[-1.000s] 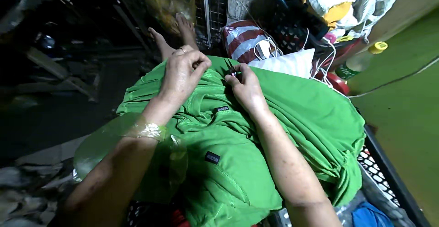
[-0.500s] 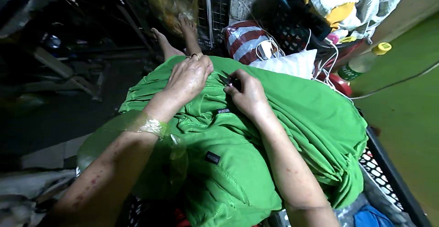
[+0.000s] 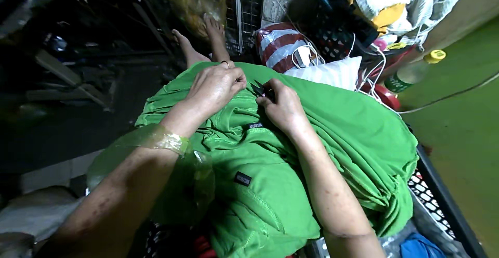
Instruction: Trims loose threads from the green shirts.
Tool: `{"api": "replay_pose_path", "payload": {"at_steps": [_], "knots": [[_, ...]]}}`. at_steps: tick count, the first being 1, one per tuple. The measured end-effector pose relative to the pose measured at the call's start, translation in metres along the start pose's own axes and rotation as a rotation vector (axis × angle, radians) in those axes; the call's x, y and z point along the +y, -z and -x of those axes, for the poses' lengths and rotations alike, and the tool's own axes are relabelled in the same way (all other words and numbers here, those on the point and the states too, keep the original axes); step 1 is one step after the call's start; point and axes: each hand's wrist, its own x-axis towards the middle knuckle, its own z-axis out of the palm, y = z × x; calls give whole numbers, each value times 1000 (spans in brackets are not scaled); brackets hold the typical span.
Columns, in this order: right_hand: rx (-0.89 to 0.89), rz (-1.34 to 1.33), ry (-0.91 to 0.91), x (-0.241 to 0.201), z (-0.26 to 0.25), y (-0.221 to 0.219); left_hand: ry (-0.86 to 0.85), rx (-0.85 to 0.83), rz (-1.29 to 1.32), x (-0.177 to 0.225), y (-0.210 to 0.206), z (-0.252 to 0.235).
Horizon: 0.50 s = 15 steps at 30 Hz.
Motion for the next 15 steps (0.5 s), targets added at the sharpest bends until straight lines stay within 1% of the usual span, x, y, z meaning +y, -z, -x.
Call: {"api": "replay_pose_path", "payload": {"at_steps": [3, 6, 8, 12, 15], "knots": [[-3, -8, -1, 0, 0, 0, -46, -77, -92, 6, 5, -5], [-39, 11, 4, 0, 1, 2, -92, -84, -136, 4, 4, -7], [-59, 27, 5, -1, 1, 2, -79, -89, -145, 5, 3, -6], [-88, 66, -3, -5, 0, 3, -83, -29, -150, 3, -2, -2], [-92, 88, -14, -8, -2, 2, -118, 41, -166, 2, -6, 0]]}}
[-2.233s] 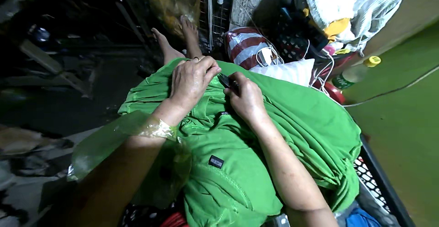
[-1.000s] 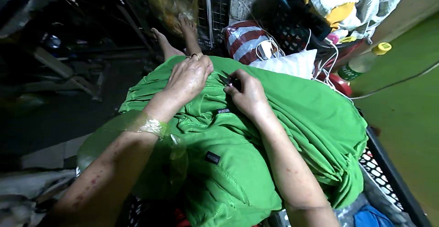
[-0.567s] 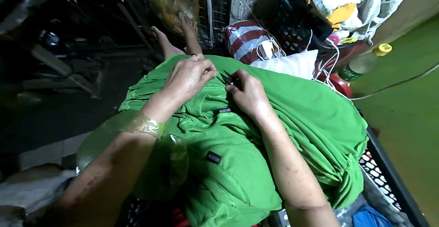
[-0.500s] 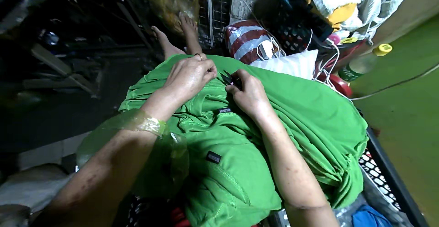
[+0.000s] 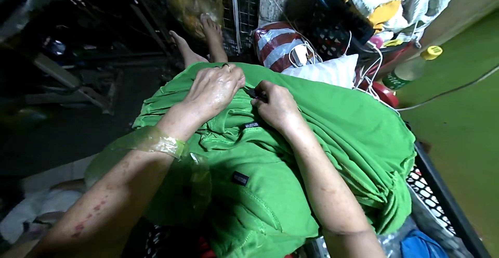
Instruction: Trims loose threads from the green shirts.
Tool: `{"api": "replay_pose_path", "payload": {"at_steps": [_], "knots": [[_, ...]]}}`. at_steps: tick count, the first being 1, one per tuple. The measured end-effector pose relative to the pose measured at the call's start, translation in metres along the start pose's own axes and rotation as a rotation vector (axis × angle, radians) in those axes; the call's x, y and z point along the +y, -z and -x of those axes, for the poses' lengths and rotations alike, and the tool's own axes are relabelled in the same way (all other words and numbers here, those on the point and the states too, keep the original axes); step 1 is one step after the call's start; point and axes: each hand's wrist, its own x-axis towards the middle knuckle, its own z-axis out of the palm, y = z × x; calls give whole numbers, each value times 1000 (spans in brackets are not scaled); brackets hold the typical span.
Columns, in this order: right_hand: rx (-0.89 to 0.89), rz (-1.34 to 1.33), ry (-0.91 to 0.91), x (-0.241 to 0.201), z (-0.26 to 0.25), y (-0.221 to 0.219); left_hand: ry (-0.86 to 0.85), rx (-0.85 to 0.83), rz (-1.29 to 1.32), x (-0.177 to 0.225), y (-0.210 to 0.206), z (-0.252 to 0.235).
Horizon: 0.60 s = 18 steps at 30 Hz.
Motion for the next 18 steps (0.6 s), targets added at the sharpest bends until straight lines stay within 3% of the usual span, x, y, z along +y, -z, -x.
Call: {"api": "replay_pose_path", "payload": {"at_steps": [6, 12, 15, 18], "knots": [[1, -2, 37, 1, -3, -2, -34, 120, -11, 0, -8, 4], [13, -48, 77, 6, -7, -4, -13, 110, -14, 2, -8, 4], [58, -151, 51, 11, -8, -5, 206, 120, 123, 5, -2, 5], [92, -257, 5, 17, -8, -6, 508, 258, 361, -4, 9, 3]]}}
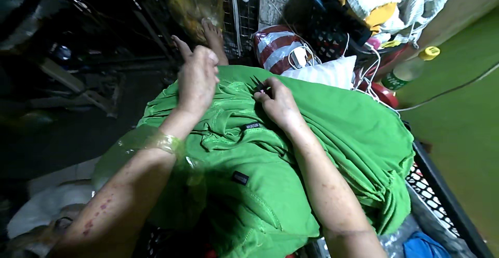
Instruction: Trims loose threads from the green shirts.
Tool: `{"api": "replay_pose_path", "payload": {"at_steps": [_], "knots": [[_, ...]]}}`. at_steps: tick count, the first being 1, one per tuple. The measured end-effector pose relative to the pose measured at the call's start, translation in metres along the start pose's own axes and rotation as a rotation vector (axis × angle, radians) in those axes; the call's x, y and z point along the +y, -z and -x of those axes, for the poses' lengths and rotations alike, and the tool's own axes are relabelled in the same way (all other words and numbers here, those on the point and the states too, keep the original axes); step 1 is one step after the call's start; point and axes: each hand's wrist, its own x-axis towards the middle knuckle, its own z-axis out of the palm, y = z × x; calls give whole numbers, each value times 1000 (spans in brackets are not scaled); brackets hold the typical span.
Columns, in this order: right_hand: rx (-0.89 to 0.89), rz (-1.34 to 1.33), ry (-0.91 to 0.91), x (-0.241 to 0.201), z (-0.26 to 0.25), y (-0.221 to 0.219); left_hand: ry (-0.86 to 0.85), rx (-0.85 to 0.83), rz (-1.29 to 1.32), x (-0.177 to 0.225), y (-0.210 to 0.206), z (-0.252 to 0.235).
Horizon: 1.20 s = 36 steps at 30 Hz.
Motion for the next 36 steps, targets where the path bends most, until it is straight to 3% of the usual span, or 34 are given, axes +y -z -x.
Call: {"api": "replay_pose_path", "payload": {"at_steps": [2, 4, 7, 16, 26, 31, 34, 36], "knots": [[17, -27, -8, 1, 1, 0, 152, -9, 33, -1, 9, -8], [32, -12, 2, 1, 2, -2, 240, -161, 15, -2, 11, -13], [47, 9, 24, 2, 4, -5, 207, -291, 49, -4, 1, -18], [-14, 35, 80, -2, -4, -2, 101, -276, 116, -6, -2, -18], [-146, 346, 42, -40, -23, -3, -1, -170, 174, -10, -4, -10], [-50, 57, -17, -15, -25, -2, 74, 100, 249, -16, 8, -10], [-6, -139, -85, -8, -22, 1, 82, -25, 150, -12, 16, -5], [3, -184, -80, -7, -20, 1, -59, -49, 125, -11, 13, -1]]}}
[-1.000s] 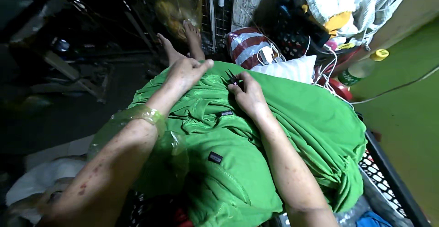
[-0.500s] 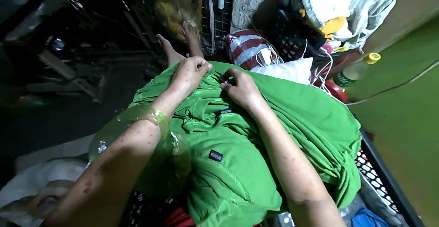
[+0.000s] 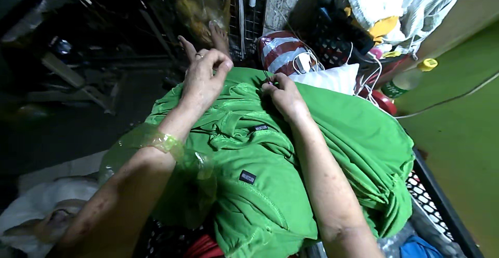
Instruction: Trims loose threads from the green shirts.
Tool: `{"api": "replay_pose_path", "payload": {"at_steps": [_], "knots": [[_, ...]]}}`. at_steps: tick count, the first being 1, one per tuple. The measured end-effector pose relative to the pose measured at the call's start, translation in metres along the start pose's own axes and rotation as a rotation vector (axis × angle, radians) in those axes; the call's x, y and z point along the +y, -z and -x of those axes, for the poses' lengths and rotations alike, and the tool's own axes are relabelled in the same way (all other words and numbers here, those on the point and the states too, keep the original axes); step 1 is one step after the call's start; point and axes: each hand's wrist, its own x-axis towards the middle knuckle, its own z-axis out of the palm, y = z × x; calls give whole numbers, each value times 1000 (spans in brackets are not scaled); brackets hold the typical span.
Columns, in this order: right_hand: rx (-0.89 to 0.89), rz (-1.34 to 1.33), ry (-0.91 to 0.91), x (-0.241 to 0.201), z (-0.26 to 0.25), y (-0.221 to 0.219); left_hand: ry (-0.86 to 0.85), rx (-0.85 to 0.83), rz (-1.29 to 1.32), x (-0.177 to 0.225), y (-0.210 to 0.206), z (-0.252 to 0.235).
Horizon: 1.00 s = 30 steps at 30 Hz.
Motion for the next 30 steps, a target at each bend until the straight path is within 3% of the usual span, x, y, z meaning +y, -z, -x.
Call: {"api": "replay_pose_path", "payload": {"at_steps": [3, 6, 8, 14, 18, 20, 23, 27, 30], "knots": [[13, 7, 34, 1, 3, -2, -166, -58, -82, 0, -9, 3], [14, 4, 46, 2, 5, -4, -203, -159, -165, 2, -17, 4], [7, -2, 42, 2, 6, -3, -220, -111, -116, 0, -20, 5], [10, 18, 58, 2, 8, -1, 140, 130, 213, -5, 0, -4], [50, 2, 139, 5, 12, -2, 192, 268, 34, -28, 18, 5], [90, -29, 293, 9, 14, -1, 190, 229, -104, -33, 29, 20], [3, -33, 461, 3, 25, 9, 142, 203, -72, -27, 37, 53], [-197, 142, 570, -1, 45, 20, -11, 382, 116, -10, 5, 105], [-172, 374, 563, -1, 67, 11, 27, 395, 78, 6, -36, 128]]}}
